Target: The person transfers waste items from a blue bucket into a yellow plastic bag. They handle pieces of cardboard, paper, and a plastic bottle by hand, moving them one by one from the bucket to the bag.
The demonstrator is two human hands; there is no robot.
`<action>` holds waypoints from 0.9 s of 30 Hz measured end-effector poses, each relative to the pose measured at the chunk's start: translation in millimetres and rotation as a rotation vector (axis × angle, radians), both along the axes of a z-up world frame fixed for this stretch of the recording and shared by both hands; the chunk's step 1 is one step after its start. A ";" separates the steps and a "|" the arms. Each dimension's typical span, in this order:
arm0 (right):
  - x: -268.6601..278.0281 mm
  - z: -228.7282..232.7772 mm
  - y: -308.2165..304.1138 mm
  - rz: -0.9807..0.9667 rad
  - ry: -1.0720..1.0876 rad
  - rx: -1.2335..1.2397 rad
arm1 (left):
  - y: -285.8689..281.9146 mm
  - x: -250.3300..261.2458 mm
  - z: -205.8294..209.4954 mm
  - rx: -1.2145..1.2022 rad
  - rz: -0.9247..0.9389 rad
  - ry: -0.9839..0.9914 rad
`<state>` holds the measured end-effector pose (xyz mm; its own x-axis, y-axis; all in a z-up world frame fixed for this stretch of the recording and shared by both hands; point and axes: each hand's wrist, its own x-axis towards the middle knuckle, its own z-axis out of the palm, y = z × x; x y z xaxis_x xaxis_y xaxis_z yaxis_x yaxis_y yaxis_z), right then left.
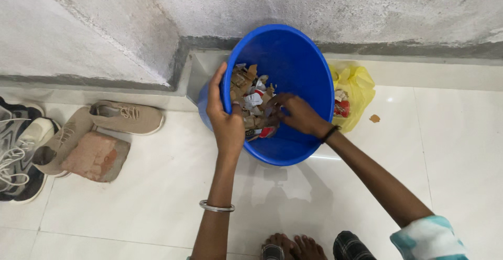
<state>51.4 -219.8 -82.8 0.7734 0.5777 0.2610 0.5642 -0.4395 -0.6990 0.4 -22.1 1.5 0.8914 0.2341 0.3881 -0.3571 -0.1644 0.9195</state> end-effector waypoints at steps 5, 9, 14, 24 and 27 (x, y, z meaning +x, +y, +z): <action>-2.3 -40.7 39.5 0.058 0.222 -0.613 | 1.4 0.7 -2.3 -0.039 -0.010 -0.070; -5.2 -40.5 34.5 -0.033 0.200 -0.596 | 4.4 -1.9 0.3 -0.072 -0.013 -0.042; -11.1 -13.2 -15.6 -0.050 0.304 -0.063 | 9.2 -2.3 -0.5 -0.051 0.027 -0.006; -46.4 -2.4 -109.0 -0.906 -0.172 0.130 | 14.8 4.6 -3.1 -0.069 0.061 -0.031; -48.8 -15.6 -119.6 -0.855 -0.390 -0.250 | 14.0 5.3 -4.7 -0.072 0.053 -0.070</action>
